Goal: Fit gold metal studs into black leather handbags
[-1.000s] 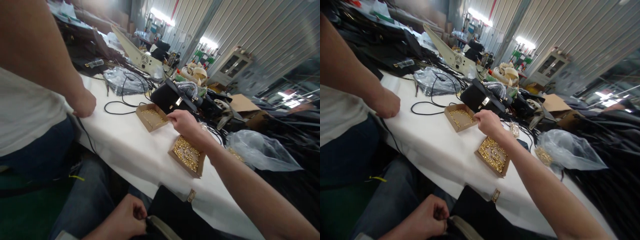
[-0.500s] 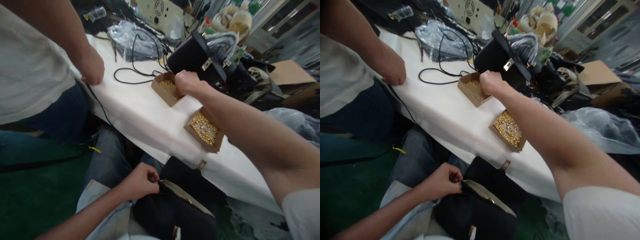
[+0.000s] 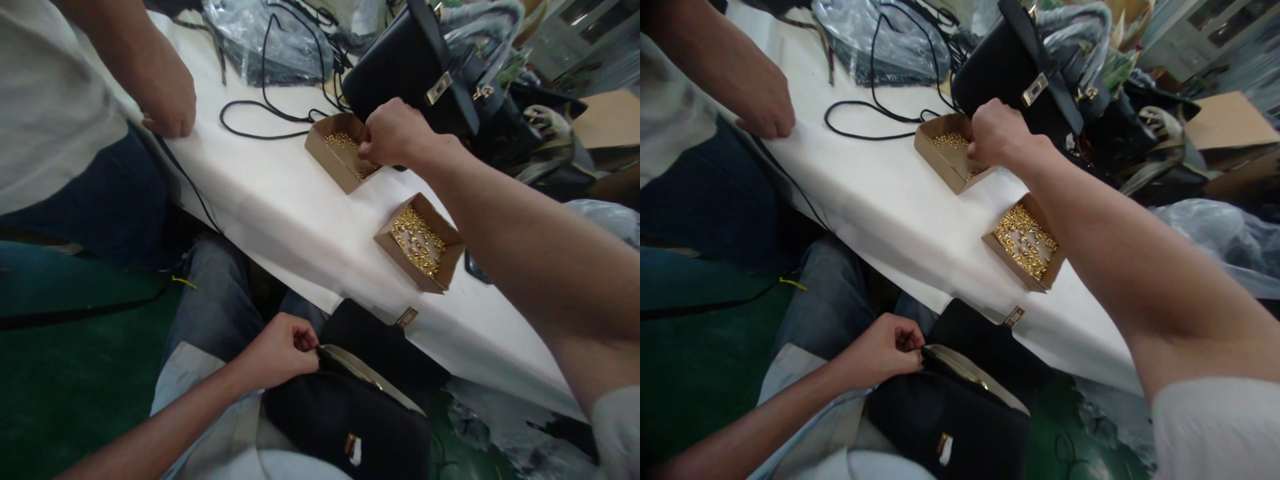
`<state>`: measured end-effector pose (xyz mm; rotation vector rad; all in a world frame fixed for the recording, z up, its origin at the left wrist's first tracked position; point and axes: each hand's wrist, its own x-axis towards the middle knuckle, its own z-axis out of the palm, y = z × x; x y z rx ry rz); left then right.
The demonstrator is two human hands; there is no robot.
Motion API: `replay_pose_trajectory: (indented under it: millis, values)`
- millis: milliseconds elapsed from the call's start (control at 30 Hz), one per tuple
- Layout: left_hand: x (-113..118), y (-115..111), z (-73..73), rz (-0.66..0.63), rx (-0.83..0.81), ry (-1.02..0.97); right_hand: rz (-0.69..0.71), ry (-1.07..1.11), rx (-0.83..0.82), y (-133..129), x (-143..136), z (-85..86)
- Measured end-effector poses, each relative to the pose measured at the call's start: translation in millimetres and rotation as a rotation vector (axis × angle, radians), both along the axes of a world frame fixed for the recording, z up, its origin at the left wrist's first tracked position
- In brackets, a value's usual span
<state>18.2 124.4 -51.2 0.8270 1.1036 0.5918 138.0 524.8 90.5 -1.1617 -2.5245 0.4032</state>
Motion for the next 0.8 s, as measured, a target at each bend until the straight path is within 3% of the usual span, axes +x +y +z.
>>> replay_pose_trajectory:
  millis: [100, 200, 333, 467, 533, 600, 667, 800]
  values:
    - [1.7, 2.3, 2.6, 0.002, -0.007, 0.005, -0.042, -0.137, 0.130, -15.2, 2.2, 15.3]
    - [4.7, 3.6, 3.7, 0.000, -0.013, 0.006, -0.038, -0.108, 0.141, -37.6, 5.8, 27.6]
    - [7.1, 0.7, 2.7, 0.019, -0.022, 0.002, 0.002, 0.064, 0.092, -99.5, 14.9, 35.2]
    - [5.4, -2.4, 1.3, 0.024, -0.021, -0.014, 0.065, 0.305, -0.231, -201.3, 36.0, 26.3]
    - [3.6, -2.4, 1.9, 0.023, -0.008, -0.011, 0.033, 0.368, -0.699, -250.4, 50.1, 15.4]
    - [2.0, -1.9, 3.3, 0.018, 0.009, -0.006, -0.071, 0.392, -0.995, -289.1, 64.1, 0.7]
    - [1.6, -1.9, 4.9, 0.013, 0.026, -0.001, -0.183, 0.448, -1.145, -315.6, 77.0, -16.2]
    - [5.1, -4.8, 7.2, 0.015, 0.049, 0.023, -0.343, 0.473, -1.243, -340.8, 97.9, -44.8]
